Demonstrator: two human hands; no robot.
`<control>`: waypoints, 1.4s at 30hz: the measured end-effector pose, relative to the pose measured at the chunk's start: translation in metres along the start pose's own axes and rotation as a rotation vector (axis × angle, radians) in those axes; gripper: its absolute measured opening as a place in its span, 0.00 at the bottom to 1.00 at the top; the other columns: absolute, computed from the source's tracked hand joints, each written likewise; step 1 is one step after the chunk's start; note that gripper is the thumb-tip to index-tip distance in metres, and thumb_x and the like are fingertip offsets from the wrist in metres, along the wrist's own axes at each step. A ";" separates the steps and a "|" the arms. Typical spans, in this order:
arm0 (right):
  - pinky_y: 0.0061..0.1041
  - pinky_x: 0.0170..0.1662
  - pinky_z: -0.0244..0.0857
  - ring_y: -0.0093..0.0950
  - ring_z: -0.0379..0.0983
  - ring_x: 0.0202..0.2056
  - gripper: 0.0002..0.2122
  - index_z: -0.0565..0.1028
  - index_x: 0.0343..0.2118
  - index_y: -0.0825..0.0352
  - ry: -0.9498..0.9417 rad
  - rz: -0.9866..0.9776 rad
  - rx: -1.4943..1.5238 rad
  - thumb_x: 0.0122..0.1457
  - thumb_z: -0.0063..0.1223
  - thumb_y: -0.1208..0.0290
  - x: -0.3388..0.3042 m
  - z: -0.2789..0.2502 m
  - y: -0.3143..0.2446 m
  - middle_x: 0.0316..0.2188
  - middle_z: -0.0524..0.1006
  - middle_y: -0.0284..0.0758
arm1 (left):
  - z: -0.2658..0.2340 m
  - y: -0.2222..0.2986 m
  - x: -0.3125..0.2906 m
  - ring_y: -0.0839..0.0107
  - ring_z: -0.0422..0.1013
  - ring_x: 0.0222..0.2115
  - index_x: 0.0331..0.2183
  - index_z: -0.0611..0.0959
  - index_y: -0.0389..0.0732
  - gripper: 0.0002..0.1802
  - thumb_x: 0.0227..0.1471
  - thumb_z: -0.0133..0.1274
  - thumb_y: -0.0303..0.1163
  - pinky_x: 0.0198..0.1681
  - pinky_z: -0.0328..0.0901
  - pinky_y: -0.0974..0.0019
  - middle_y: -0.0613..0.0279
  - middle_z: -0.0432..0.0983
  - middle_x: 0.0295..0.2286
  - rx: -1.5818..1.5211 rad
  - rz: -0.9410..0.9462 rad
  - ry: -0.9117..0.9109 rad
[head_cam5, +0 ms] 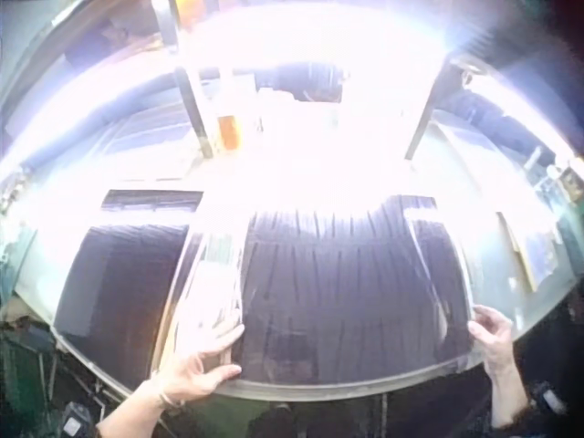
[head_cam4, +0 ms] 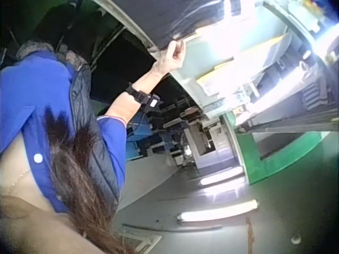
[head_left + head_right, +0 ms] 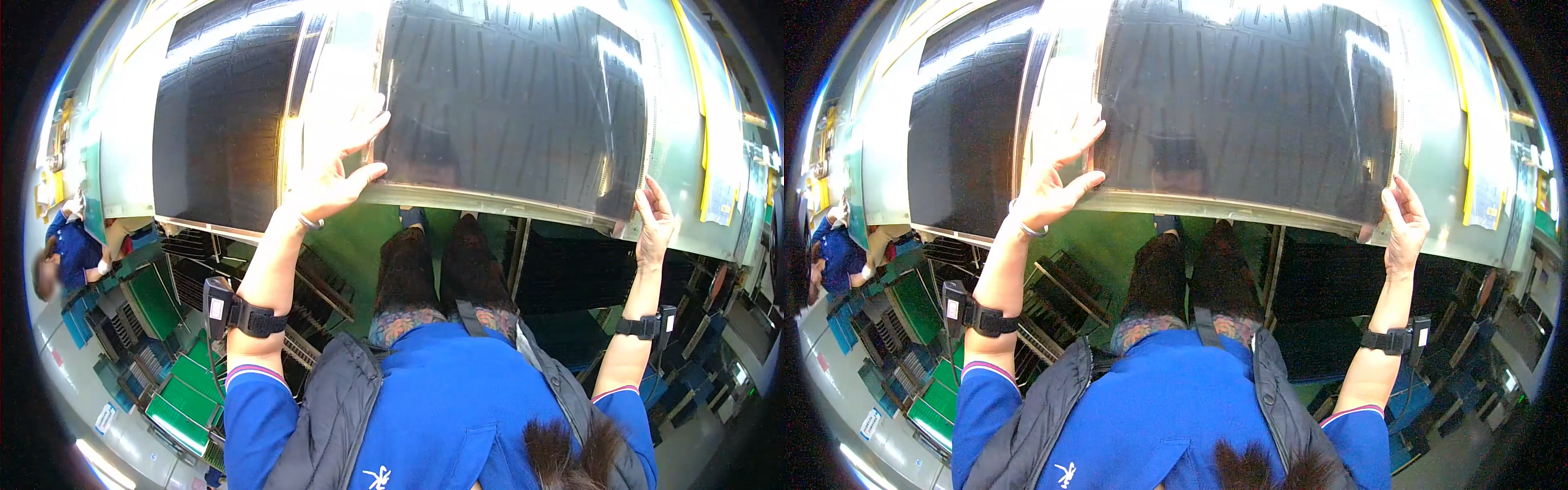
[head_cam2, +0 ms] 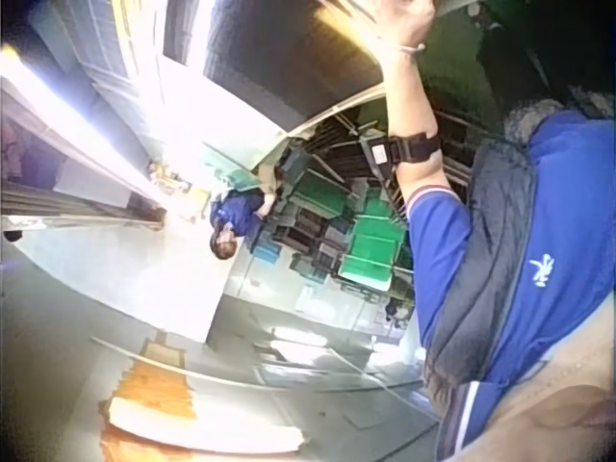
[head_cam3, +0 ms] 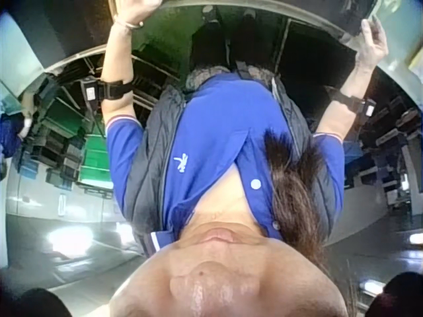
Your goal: Inspecting and moving large glass solar cell panels along an assembly line and placing them into racks.
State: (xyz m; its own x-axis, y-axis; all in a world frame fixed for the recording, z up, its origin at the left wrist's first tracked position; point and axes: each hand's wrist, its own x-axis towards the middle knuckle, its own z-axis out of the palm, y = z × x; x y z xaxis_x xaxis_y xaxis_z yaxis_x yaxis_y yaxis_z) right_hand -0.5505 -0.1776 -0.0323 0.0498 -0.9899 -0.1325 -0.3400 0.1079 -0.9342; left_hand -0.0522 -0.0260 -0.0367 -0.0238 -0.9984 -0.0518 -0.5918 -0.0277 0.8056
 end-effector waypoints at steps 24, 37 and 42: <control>0.14 0.41 0.65 0.15 0.71 0.34 0.18 0.74 0.51 0.68 -0.021 -0.003 0.055 0.55 0.58 0.81 0.003 0.000 -0.005 0.33 0.77 0.28 | -0.001 0.000 0.002 0.58 0.48 0.64 0.57 0.71 0.52 0.44 0.35 0.68 0.37 0.66 0.36 0.48 0.60 0.59 0.60 0.257 0.060 -0.004; 0.21 0.48 0.66 0.22 0.73 0.42 0.20 0.72 0.51 0.70 -0.056 0.070 0.131 0.53 0.58 0.82 0.001 -0.006 -0.003 0.41 0.77 0.34 | -0.002 0.005 0.000 0.57 0.50 0.63 0.58 0.69 0.53 0.44 0.36 0.68 0.37 0.65 0.39 0.48 0.61 0.59 0.60 0.311 0.057 -0.009; 0.43 0.59 0.59 0.45 0.63 0.57 0.30 0.64 0.54 0.69 -0.503 0.079 0.556 0.45 0.62 0.77 0.023 -0.021 -0.022 0.56 0.66 0.52 | -0.003 0.012 -0.001 0.56 0.48 0.63 0.60 0.67 0.53 0.45 0.38 0.66 0.35 0.66 0.36 0.48 0.59 0.57 0.61 0.375 -0.014 -0.067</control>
State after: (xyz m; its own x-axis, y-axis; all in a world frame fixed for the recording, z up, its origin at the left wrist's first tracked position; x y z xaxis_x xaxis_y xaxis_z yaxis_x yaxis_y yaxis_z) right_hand -0.5614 -0.2047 -0.0077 0.5131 -0.8304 -0.2171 0.1566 0.3393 -0.9275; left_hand -0.0562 -0.0250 -0.0253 -0.0589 -0.9922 -0.1097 -0.8458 -0.0088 0.5335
